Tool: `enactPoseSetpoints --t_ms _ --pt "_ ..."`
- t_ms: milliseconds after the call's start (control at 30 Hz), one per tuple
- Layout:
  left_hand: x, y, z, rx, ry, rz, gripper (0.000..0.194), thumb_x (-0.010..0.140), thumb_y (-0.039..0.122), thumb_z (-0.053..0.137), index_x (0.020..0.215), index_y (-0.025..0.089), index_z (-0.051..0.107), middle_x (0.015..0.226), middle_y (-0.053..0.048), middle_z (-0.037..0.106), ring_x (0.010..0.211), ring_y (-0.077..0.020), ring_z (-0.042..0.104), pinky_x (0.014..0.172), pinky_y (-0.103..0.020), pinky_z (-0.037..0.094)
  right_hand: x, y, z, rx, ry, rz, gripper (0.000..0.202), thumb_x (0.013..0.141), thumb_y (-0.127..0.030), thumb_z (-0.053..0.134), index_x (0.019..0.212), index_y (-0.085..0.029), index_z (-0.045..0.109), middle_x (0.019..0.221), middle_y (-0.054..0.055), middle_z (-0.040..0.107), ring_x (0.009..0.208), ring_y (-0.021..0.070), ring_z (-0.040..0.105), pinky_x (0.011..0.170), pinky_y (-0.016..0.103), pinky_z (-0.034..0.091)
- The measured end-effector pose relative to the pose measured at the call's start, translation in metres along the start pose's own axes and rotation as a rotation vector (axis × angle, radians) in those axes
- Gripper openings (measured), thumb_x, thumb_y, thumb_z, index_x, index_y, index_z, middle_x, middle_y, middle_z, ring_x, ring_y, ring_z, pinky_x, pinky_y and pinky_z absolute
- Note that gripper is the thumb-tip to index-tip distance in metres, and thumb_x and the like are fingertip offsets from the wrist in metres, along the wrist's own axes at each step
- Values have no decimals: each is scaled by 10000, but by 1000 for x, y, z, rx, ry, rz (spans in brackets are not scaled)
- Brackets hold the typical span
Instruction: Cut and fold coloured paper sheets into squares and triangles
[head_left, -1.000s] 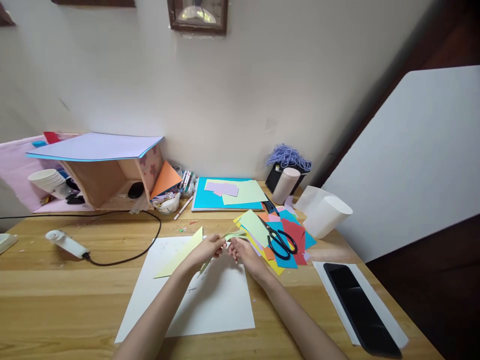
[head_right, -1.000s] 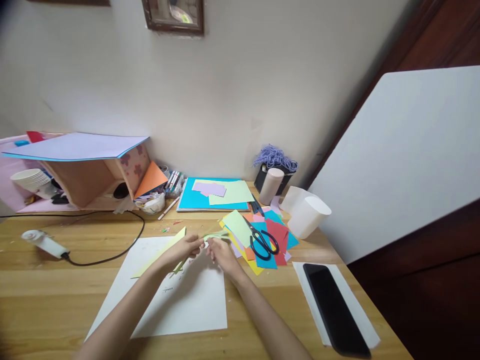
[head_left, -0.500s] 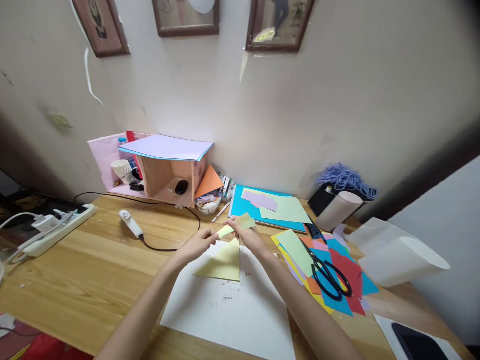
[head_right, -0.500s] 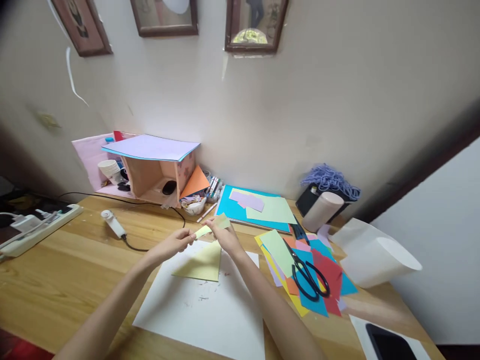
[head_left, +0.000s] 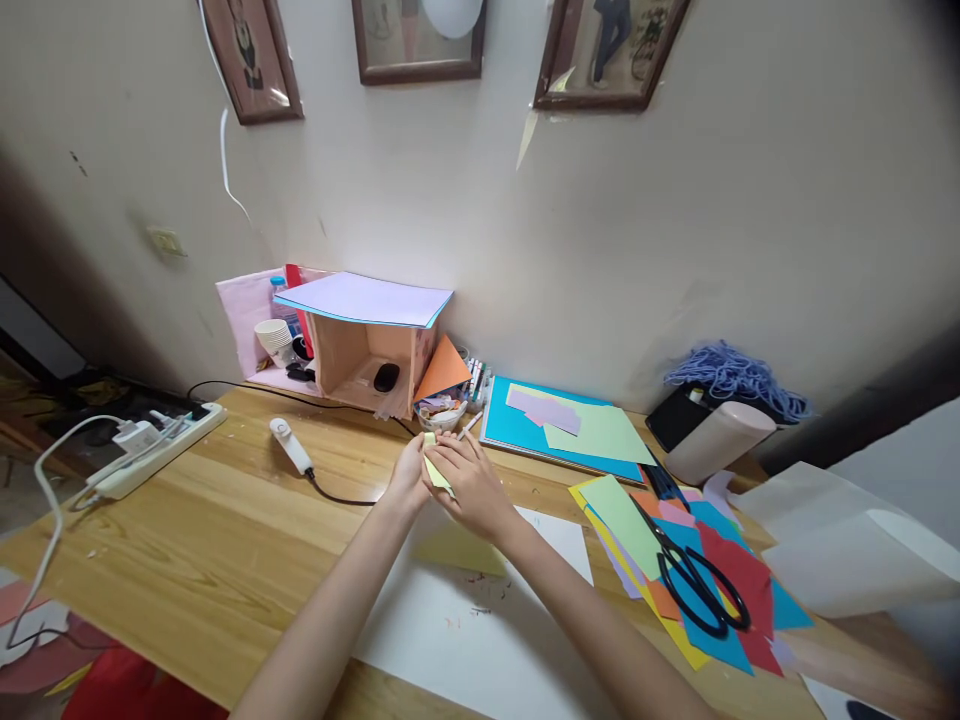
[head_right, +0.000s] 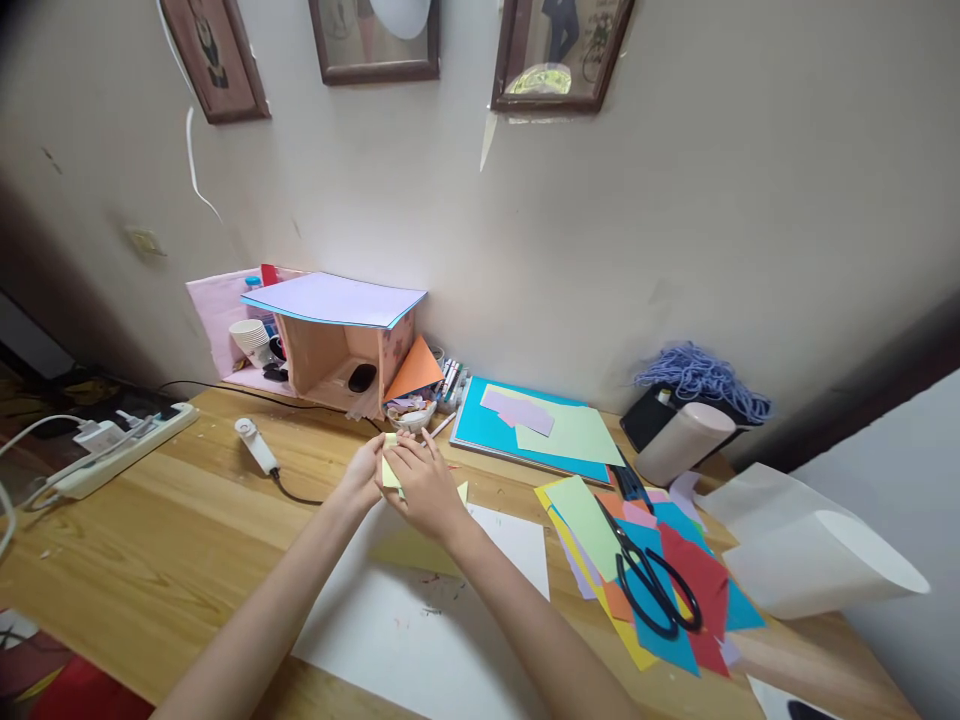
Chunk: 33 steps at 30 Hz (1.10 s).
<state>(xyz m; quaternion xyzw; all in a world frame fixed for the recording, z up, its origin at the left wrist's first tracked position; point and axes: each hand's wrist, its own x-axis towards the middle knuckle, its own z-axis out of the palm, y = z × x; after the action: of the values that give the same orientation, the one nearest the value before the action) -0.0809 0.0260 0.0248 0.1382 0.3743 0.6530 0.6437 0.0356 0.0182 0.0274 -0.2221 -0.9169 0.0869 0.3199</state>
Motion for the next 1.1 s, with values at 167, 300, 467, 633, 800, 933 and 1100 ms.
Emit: enactPoseSetpoints --t_ms 167,300,467,633,800,933,1100 --pt "-3 -1 3 -109 79 58 250 877 230 351 671 152 469 520 29 454 454 -65 466 527 -185 427 -9 -7 -14 348 50 219 416 803 -382 488 1176 -200 467 1239 96 479 1178 223 388 979 426 310" --pt "-1 -6 14 -151 63 164 251 878 305 384 678 165 445 487 75 298 410 -46 344 492 -157 368 -9 -1 -1 743 86 746 333 770 -396 515 997 -153 507 1014 100 580 835 181 596 691 317 493" --pt "0 -15 14 -17 9 296 243 823 401 463 815 163 509 535 70 326 455 -62 329 504 -183 344 -5 12 -2 991 -68 872 227 689 -361 591 701 -145 523 497 -30 531 426 99 508 442 221 420" --pt "-8 -16 -1 630 -141 468 263 820 376 459 938 173 579 808 -12 542 741 -124 493 730 -225 380 -3 24 -17 856 -94 783 190 693 -316 566 616 -143 551 496 -32 522 451 96 503 451 199 381" --pt "-7 -21 -6 914 -230 525 276 851 347 391 987 182 566 1008 -65 543 1005 -173 469 901 -279 332 4 36 -8 664 -72 604 177 738 -233 476 626 -146 581 606 -13 567 558 113 539 539 210 393" --pt "3 -21 -7 899 -288 470 295 849 327 395 1031 168 563 1030 -85 569 993 -186 492 898 -307 350 12 40 0 360 55 547 161 724 -175 462 697 -167 621 678 11 593 669 150 527 630 254 398" --pt "15 -3 -6 795 -303 336 259 767 336 527 889 134 635 896 -76 633 902 -205 551 829 -316 410 20 45 0 344 264 480 59 671 -207 566 711 -169 588 858 52 595 805 176 537 706 278 422"
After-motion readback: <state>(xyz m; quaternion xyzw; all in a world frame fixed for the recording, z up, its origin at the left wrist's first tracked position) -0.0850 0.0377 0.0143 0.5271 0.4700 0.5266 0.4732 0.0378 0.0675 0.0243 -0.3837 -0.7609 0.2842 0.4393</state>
